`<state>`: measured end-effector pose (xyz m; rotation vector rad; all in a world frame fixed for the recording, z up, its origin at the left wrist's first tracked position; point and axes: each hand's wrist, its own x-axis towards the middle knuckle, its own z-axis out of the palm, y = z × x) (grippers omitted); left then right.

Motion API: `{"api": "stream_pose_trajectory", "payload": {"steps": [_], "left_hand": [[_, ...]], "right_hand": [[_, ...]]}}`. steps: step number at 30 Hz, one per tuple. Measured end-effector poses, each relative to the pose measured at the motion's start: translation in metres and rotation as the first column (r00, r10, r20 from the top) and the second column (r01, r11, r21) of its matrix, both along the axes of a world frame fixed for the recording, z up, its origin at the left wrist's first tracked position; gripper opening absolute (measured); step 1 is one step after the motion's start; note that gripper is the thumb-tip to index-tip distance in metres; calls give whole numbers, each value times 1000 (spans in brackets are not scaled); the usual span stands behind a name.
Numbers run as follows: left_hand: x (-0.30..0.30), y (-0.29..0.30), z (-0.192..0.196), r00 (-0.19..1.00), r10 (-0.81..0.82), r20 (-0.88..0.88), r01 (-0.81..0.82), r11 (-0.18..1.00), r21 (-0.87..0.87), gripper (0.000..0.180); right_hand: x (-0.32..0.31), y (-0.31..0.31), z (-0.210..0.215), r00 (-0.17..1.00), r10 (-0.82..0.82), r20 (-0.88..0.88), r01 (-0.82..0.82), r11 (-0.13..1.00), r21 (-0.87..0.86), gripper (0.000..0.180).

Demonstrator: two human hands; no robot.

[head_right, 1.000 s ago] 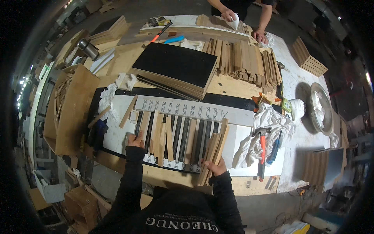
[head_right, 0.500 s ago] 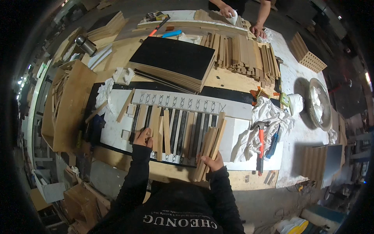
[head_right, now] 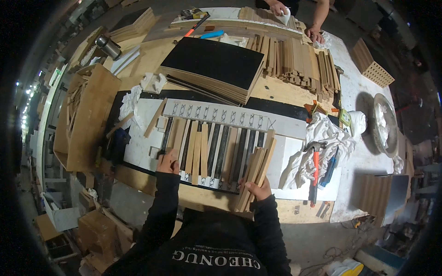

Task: The person wipes wooden slats in a template jig with a cloth, positions a board over them, and fastens it using a pneumatic nailer. After removing and trimming the assembled panel, the person places new wooden slats from a box into the jig.

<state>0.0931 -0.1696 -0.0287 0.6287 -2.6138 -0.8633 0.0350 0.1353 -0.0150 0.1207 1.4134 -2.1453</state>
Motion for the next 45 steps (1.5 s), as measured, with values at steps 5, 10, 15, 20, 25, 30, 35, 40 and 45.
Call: {"api": "stream_pose_trajectory", "payload": {"steps": [5,10,15,20,25,30,35,40,45], "left_hand": [[12,-40,4,997,29,67,-14,977,-213,43],[6,-51,-2,990,29,141,18,946,-323,41],[-8,-55,6,981,29,193,49,921,-387,34],[-26,-65,4,968,119,220,-3,884,-467,18],[-29,-64,0,964,191,182,-84,877,-473,12],[-30,-58,2,954,233,189,-125,881,-457,14],[-29,-61,-2,971,219,96,-158,889,-429,11],[-39,-71,-14,982,165,93,-112,900,-421,10],[-40,-73,-8,970,167,177,-95,929,-358,16]], "right_hand": [[-1,2,2,998,-35,42,37,999,-37,58],[-2,2,-4,1000,-2,20,2,1000,1,57],[-1,1,-5,999,30,-15,-29,999,33,57],[-3,-1,-1,1000,6,8,-6,1000,11,59],[-2,-1,6,1000,10,23,-10,1000,-11,62],[-1,0,6,999,10,33,-10,1000,17,62],[-3,-3,0,999,34,20,-35,998,48,61],[-8,-9,3,999,32,30,-33,998,52,57],[-5,-1,-12,998,40,53,-41,999,17,54]]}}
